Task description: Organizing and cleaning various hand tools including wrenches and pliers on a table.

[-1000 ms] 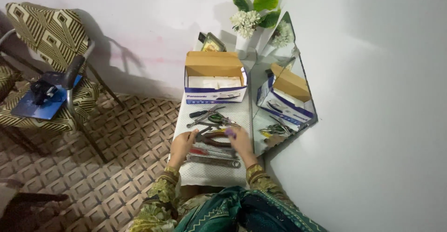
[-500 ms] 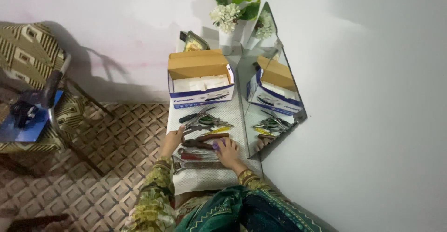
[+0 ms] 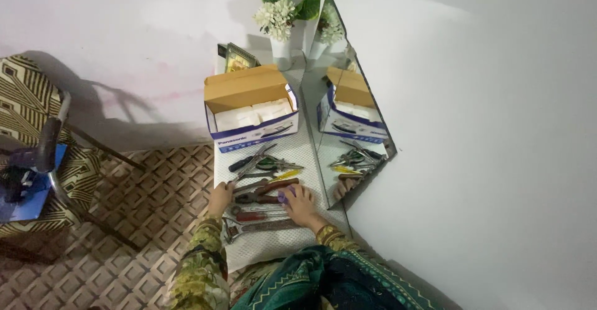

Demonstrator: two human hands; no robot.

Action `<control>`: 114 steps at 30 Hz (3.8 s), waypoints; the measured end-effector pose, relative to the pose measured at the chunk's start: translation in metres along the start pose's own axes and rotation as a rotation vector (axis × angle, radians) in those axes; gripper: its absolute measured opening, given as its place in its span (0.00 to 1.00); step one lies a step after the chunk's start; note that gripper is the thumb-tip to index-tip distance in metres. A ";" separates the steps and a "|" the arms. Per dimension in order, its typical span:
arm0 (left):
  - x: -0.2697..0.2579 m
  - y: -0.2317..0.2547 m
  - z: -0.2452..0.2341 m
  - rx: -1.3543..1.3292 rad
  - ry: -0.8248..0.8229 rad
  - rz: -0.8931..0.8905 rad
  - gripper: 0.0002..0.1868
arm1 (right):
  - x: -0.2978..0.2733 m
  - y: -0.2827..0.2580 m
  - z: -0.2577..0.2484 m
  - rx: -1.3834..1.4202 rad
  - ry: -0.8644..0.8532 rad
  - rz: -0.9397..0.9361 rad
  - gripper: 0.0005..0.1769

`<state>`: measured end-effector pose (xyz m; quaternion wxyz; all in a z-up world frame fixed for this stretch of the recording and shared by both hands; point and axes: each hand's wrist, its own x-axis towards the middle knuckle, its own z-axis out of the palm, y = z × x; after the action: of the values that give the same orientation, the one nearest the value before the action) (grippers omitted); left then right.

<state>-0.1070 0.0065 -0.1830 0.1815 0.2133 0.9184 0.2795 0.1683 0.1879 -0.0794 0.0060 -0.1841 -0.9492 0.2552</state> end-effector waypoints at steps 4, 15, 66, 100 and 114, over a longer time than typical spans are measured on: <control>0.005 -0.010 0.007 -0.065 -0.003 -0.072 0.31 | 0.001 -0.003 0.000 -0.004 -0.008 0.034 0.33; 0.007 -0.018 0.014 -0.186 0.059 -0.026 0.31 | -0.001 -0.001 0.002 -0.007 0.015 0.012 0.33; -0.074 0.049 -0.099 -1.205 0.333 0.111 0.07 | 0.005 0.014 0.023 -0.007 0.090 -0.009 0.33; -0.174 0.078 -0.107 -0.424 0.591 0.202 0.06 | 0.017 0.032 0.045 -0.061 0.146 -0.040 0.27; -0.148 0.090 -0.098 -0.414 0.623 0.258 0.08 | 0.007 0.017 0.029 -0.060 0.092 -0.001 0.30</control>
<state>-0.0002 -0.0411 -0.0219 -0.1033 0.1909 0.8194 0.5305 0.1647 0.1902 -0.1131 0.0443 -0.1954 -0.9552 0.2179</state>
